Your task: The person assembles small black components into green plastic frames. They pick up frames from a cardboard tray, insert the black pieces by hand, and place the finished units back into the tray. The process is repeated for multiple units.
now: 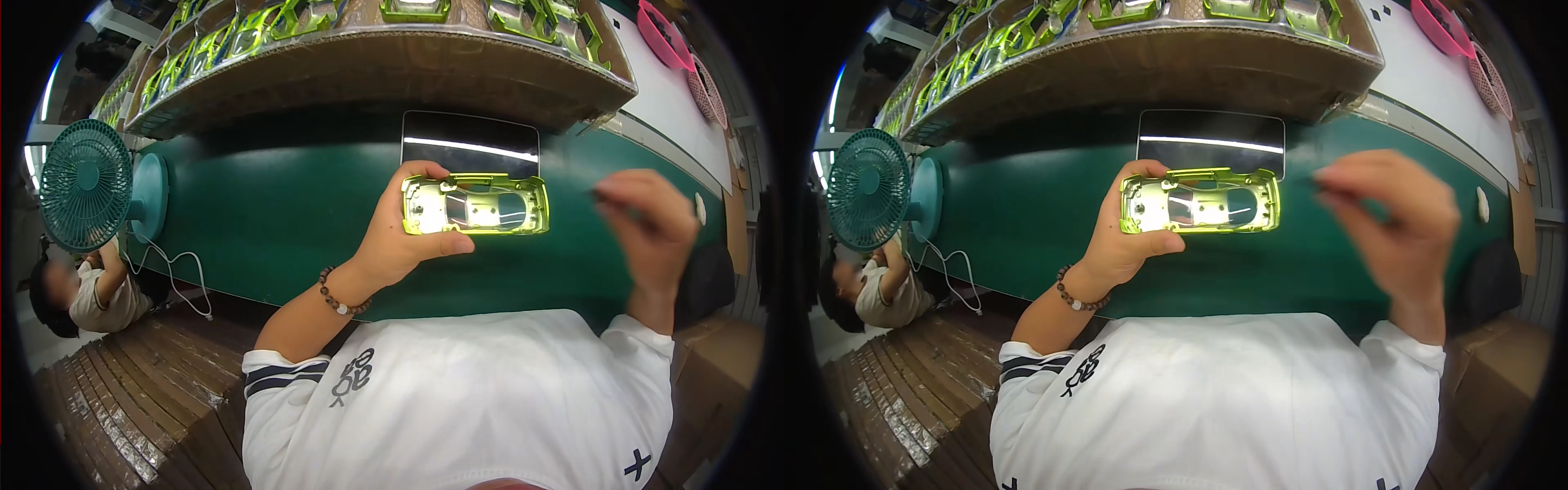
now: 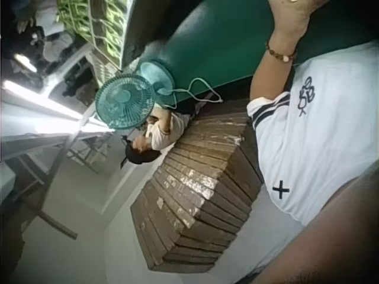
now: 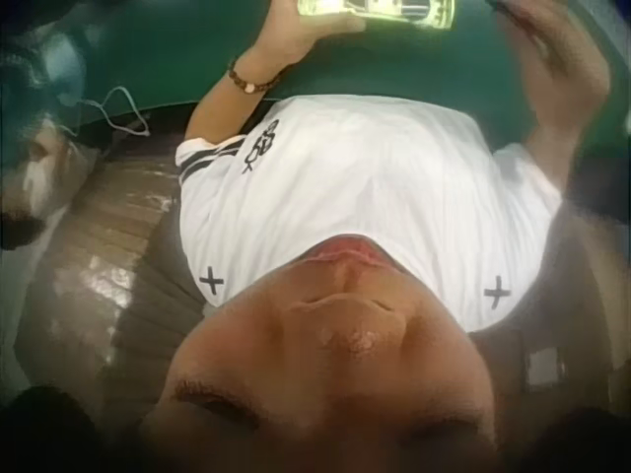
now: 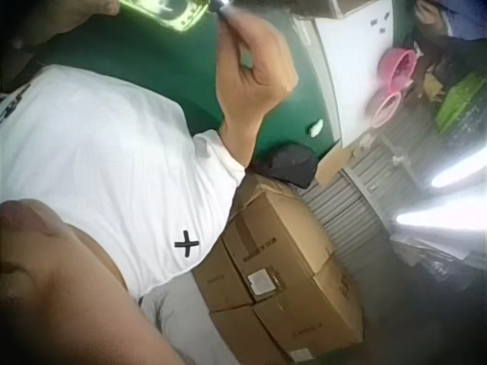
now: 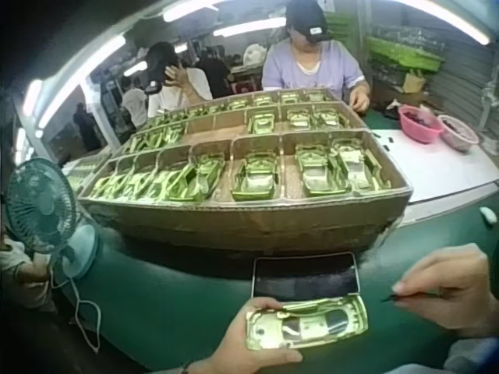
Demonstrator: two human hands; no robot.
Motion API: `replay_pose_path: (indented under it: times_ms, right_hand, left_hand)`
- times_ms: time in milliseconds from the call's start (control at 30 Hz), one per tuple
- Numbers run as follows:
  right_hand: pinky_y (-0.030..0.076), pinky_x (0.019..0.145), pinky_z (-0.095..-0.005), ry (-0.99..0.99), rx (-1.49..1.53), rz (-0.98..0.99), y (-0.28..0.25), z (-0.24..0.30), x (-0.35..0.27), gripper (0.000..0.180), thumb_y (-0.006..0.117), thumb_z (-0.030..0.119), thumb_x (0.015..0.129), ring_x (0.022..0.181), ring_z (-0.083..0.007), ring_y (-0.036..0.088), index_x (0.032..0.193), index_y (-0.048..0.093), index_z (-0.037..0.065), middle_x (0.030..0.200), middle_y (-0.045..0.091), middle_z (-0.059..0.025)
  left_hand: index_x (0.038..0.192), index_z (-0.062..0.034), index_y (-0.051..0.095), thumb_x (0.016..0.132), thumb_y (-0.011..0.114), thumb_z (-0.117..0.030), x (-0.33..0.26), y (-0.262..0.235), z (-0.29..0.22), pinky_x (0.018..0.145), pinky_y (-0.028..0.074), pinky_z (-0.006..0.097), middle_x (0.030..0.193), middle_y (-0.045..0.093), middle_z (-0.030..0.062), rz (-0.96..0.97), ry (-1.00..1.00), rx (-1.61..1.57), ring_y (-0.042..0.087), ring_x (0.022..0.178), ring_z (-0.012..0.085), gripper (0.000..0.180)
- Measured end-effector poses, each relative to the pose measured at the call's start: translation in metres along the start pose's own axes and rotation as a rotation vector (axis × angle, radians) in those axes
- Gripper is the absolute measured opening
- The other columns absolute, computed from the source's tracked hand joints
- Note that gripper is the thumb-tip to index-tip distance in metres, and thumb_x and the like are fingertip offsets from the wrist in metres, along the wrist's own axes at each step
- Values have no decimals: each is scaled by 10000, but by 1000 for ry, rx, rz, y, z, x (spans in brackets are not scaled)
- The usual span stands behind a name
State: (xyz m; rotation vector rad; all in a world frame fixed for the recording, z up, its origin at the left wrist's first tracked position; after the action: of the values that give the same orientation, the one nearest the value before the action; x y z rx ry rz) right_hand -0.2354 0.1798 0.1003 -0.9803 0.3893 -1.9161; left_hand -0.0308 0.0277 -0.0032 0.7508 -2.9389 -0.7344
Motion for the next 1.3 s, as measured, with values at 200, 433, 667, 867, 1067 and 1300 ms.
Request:
replay_pose_path:
  times_ms: [200, 433, 667, 867, 1067, 1300]
  right_hand:
    - [497, 589, -311, 60, 66, 285, 78, 0, 13, 155, 692, -23, 730, 667, -249, 614, 880, 676, 11, 788, 613, -77]
    - [500, 600, -309, 32, 61, 263, 86, 4, 15, 140, 677, -45, 734, 705, -239, 621, 864, 671, 7, 798, 610, -79]
    - [509, 645, -255, 239, 443, 374, 75, 4, 10, 146, 616, -91, 778, 765, -162, 626, 898, 648, -14, 810, 619, -75]
    - [511, 697, -232, 587, 662, 273, 86, -3, 1, 143, 658, -32, 788, 763, -108, 621, 928, 626, -31, 850, 645, -61]
    - [500, 690, -230, 756, 799, 356, 94, -19, 6, 164, 649, -22, 763, 745, -107, 623, 925, 651, -42, 843, 666, -70]
    - [495, 666, -230, 777, 800, 272, 104, -19, 7, 189, 641, 16, 759, 700, -112, 613, 934, 661, -53, 810, 669, -79]
  left_hand:
    - [1170, -72, 419, 646, 827, -9, 2, 7, -3, 866, 549, 308, 1204, 484, 85, 14, 59, 235, 553, 1061, 170, 667]
    - [1147, -70, 432, 665, 833, -102, 4, 3, 2, 836, 534, 307, 1151, 535, 88, -25, 224, 299, 587, 1017, 178, 627]
    - [1163, -46, 449, 663, 758, 75, 7, -5, -6, 892, 513, 324, 1223, 545, 204, 43, 796, 864, 573, 1107, 281, 600]
    - [1130, -52, 490, 622, 747, 98, 11, -3, -6, 854, 529, 360, 1171, 581, 180, -40, 985, 967, 609, 1030, 318, 589]
    - [1107, -50, 510, 616, 731, 102, 11, -2, -5, 835, 539, 376, 1158, 588, 159, -23, 1054, 958, 612, 1014, 331, 559]
    - [1091, -36, 530, 616, 718, 104, 10, -1, -7, 851, 537, 377, 1151, 598, 151, -22, 1060, 992, 613, 1018, 334, 530]
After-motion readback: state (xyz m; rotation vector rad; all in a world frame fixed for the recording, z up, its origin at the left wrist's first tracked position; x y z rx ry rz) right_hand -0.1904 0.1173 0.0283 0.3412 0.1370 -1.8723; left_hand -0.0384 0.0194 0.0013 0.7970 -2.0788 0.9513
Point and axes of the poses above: each hand's wrist, its own x-axis towards the middle knuckle, its own y-axis out of the palm, z = x × y, the point moved 2 cm from there along x, towards the middle knuckle
